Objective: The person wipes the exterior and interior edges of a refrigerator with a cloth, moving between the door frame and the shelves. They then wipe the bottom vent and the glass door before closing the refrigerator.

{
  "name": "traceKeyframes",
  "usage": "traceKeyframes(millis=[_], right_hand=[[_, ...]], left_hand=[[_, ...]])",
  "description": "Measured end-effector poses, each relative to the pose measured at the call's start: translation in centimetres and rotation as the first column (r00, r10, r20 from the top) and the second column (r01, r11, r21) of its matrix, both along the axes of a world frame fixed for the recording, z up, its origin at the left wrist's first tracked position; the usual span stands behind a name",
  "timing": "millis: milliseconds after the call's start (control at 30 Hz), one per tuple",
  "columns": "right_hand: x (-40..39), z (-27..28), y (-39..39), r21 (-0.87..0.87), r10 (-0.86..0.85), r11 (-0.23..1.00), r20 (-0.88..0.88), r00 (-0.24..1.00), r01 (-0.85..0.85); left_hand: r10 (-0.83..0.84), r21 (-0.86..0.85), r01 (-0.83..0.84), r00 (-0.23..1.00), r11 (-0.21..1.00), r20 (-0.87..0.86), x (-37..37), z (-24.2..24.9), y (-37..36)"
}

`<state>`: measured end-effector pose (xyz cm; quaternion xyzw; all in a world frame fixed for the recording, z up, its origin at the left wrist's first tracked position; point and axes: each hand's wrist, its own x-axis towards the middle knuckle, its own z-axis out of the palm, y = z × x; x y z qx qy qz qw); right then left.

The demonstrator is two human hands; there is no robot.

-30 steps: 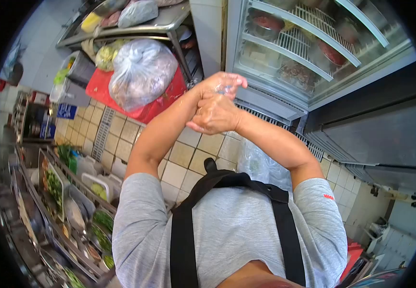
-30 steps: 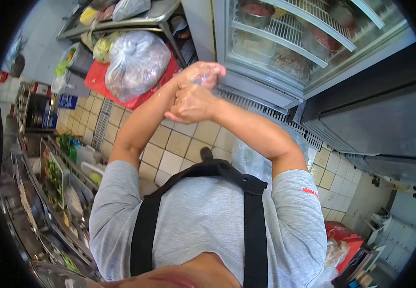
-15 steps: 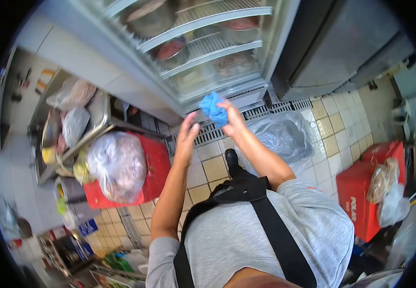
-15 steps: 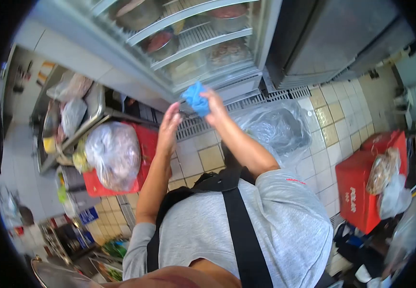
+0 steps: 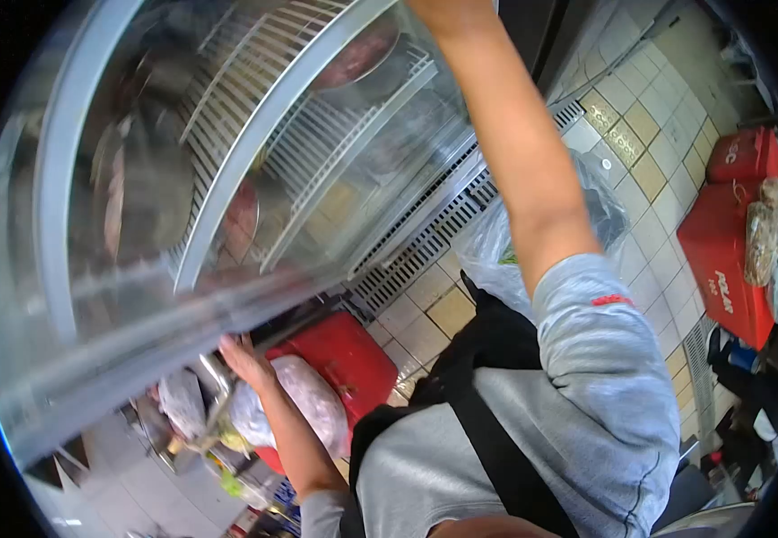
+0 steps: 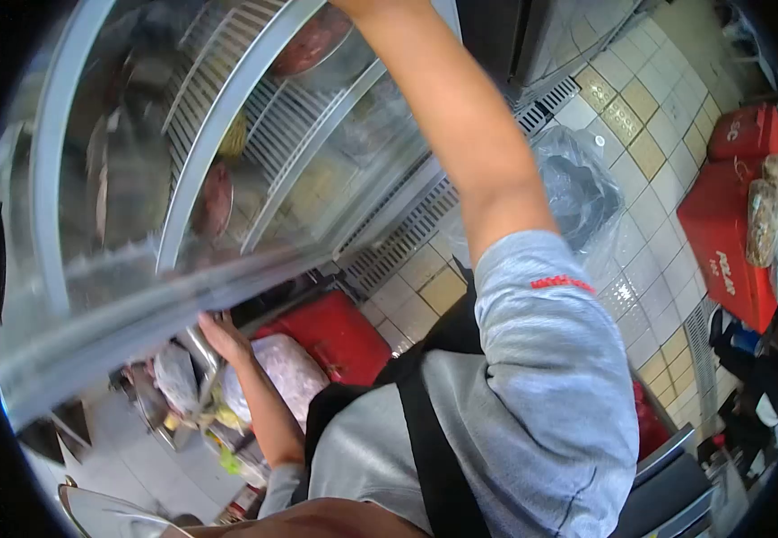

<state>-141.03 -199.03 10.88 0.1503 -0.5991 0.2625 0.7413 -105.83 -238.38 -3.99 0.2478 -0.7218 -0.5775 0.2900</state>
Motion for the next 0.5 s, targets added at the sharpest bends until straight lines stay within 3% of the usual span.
traceKeyframes(millis=[67,100,133,200,233,267,333,400,433,500], right_hand=[[0.1,-7.4,1.5,-0.129,-0.078,0.985,0.266,0.961,0.116],[-0.7,-12.4,1.2,-0.444,0.205,0.893,0.247,0.947,-0.077],[0.3,-17.2,1.2,-0.476,0.159,0.877,0.405,0.9,0.059],[-0.5,-32.7,1.5,-0.693,0.378,0.705,0.545,0.748,0.149],[0.6,-37.9,0.1,-0.709,0.398,0.664,0.603,0.691,0.236],[0.8,-44.8,-1.4,-0.652,0.306,0.653,0.693,0.653,0.385],[1.2,-57.0,-3.8,-0.72,0.575,0.425,0.682,0.451,0.548],[2.8,-58.2,-6.0,-0.776,0.711,0.302,0.57,0.411,0.554],[3.9,-57.4,-7.4,-0.799,0.766,0.233,0.502,0.401,0.555],[7.0,-44.4,-10.2,-0.844,0.702,0.093,0.431,0.566,0.528]], left_hand=[[0.063,-0.112,-0.064,0.998,0.992,-0.011,-0.5,-1.2,-1.4],[0.132,-0.192,-0.119,0.99,0.974,0.057,-0.6,-0.8,-1.3],[0.154,-0.221,-0.136,0.986,0.966,0.066,-0.1,-1.3,-2.4],[0.199,-0.303,-0.148,0.969,0.942,0.145,1.6,-3.2,-6.1],[0.235,-0.408,-0.177,0.967,0.896,0.095,0.3,-2.4,-4.2],[0.247,-0.462,-0.179,0.965,0.869,0.092,-0.7,-1.1,-2.0],[0.229,-0.578,-0.111,0.964,0.809,0.136,-1.2,-0.7,-1.8],[0.175,-0.678,0.036,0.955,0.734,0.241,0.1,-0.4,-3.5],[0.152,-0.61,-0.005,0.97,0.792,0.189,0.1,-0.6,-4.1],[0.076,-0.426,-0.011,0.988,0.905,0.136,-0.1,-1.0,-5.2]])
